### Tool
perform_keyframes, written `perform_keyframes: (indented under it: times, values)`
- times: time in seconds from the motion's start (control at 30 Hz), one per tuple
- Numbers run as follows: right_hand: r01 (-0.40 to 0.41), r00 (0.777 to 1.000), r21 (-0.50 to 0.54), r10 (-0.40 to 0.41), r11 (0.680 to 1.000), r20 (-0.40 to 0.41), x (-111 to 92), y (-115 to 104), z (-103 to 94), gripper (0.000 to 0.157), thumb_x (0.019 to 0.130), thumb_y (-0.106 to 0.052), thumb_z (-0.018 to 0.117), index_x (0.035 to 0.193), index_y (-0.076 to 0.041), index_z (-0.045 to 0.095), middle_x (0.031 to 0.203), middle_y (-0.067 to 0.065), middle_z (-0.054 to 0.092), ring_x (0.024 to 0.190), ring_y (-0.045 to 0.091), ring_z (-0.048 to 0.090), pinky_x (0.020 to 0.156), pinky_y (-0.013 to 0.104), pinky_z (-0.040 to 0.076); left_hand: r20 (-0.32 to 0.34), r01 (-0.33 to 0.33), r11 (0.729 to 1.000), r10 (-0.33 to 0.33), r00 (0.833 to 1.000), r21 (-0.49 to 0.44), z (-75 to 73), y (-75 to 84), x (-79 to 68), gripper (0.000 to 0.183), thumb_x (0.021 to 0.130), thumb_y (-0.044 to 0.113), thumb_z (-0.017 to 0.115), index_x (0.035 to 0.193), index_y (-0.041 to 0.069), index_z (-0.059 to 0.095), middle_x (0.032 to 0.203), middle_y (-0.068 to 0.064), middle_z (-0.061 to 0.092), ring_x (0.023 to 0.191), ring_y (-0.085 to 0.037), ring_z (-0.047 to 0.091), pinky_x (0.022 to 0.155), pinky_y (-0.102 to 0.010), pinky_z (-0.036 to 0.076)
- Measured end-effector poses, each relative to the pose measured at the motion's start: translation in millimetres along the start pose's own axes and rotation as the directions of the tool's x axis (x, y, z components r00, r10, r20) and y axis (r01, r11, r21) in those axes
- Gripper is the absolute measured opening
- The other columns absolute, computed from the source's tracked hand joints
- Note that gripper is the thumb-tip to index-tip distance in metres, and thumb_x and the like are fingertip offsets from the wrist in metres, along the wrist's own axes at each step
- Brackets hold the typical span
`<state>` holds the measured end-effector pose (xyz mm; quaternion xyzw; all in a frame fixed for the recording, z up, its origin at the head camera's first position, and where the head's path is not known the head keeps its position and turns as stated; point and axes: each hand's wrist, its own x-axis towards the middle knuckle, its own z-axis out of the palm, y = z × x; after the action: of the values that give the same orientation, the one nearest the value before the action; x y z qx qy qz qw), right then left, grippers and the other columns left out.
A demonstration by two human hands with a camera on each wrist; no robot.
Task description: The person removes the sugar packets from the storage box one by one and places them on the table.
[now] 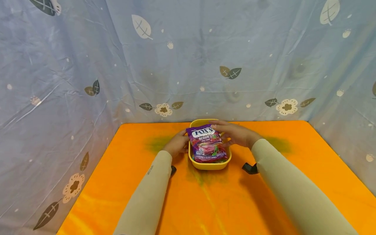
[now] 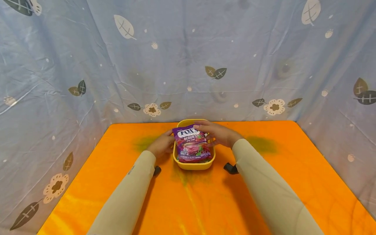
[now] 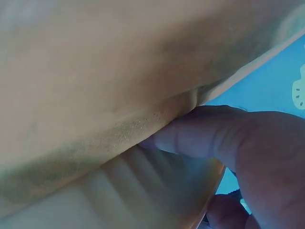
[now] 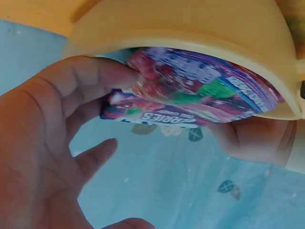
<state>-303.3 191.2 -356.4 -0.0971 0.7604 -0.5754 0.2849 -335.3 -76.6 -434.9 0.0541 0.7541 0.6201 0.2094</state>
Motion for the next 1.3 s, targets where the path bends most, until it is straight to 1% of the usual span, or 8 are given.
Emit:
perform_keyframes:
  times: [0.17,0.27,0.43,0.57,0.63,0.8,1.0,1.3]
  values:
    - [0.090,0.988,-0.178,-0.111,0.980,-0.111,7.8,5.1,12.3,0.073,0.084,-0.061,0.061,0.148,-0.040,0.032,0.140,0.005,0.038,0.122,0.035,0.042,0.094,0.056,0.042,-0.010,0.017,0.999,-0.017,1.000,-0.033,1.3,-0.6,-0.5,0.045,0.096,0.024,0.050,0.141,0.024,0.045,0.123,-0.009,0.054,0.105,-0.030,0.054,0.077,-0.040,0.054]
    - [0.119,0.975,-0.216,-0.155,0.969,-0.158,12.5,9.8,19.2,0.073,0.084,-0.060,0.062,0.148,-0.042,0.032,0.144,0.003,0.034,0.129,0.033,0.037,0.097,0.059,0.036,-0.022,0.020,1.000,-0.021,1.000,-0.024,2.0,-0.4,0.5,0.045,0.097,0.024,0.049,0.141,0.023,0.045,0.126,-0.009,0.053,0.106,-0.030,0.053,0.077,-0.039,0.054]
    - [0.124,0.982,-0.111,-0.138,0.986,-0.130,17.0,19.0,26.3,0.068,0.086,-0.050,0.066,0.146,-0.041,0.035,0.147,0.000,0.029,0.129,0.031,0.037,0.098,0.052,0.039,-0.020,0.036,0.999,-0.036,0.999,-0.001,2.1,0.5,1.2,0.046,0.097,0.027,0.050,0.143,0.025,0.044,0.126,-0.007,0.053,0.107,-0.029,0.055,0.078,-0.038,0.054]
    - [0.088,0.987,-0.021,-0.090,0.996,-0.130,20.5,25.0,28.5,0.061,0.087,-0.033,0.071,0.140,-0.045,0.044,0.145,0.003,0.030,0.121,0.033,0.044,0.089,0.046,0.049,-0.014,0.040,0.999,-0.040,0.999,0.011,2.0,1.7,0.8,0.049,0.096,0.028,0.051,0.144,0.026,0.042,0.125,-0.007,0.054,0.104,-0.028,0.056,0.079,-0.038,0.053]
    - [0.076,0.986,-0.021,-0.079,0.997,-0.148,21.4,27.0,28.4,0.060,0.086,-0.028,0.074,0.136,-0.046,0.048,0.141,0.004,0.033,0.117,0.033,0.048,0.084,0.043,0.051,-0.018,0.034,0.999,-0.033,0.999,0.013,2.1,2.1,0.6,0.049,0.096,0.028,0.052,0.144,0.026,0.042,0.124,-0.007,0.054,0.103,-0.028,0.056,0.079,-0.038,0.054]
    - [0.076,0.979,-0.068,-0.088,0.995,-0.184,21.2,31.6,26.5,0.058,0.084,-0.030,0.075,0.132,-0.051,0.050,0.138,0.003,0.037,0.111,0.031,0.052,0.081,0.041,0.053,-0.015,0.022,1.000,-0.023,1.000,-0.014,1.8,-0.4,2.1,0.050,0.096,0.035,0.055,0.144,0.033,0.042,0.126,-0.006,0.054,0.103,-0.028,0.057,0.079,-0.039,0.054]
    - [0.142,0.967,-0.028,-0.145,0.989,-0.209,21.4,36.7,26.4,0.055,0.087,-0.029,0.073,0.132,-0.050,0.050,0.137,0.003,0.038,0.112,0.032,0.052,0.081,0.042,0.053,0.001,0.003,0.999,-0.003,1.000,-0.032,-0.3,-7.0,3.8,0.059,0.093,0.045,0.057,0.148,0.040,0.033,0.136,-0.003,0.049,0.111,-0.024,0.057,0.082,-0.040,0.053]
    - [0.155,0.965,0.035,-0.143,0.987,-0.219,21.2,37.8,26.0,0.056,0.087,-0.026,0.072,0.133,-0.049,0.050,0.139,0.004,0.036,0.113,0.033,0.051,0.082,0.042,0.052,0.022,-0.019,0.994,0.022,1.000,-0.106,-3.4,-14.0,2.1,0.063,0.093,0.048,0.057,0.149,0.037,0.032,0.134,-0.008,0.052,0.114,-0.024,0.056,0.085,-0.041,0.051]
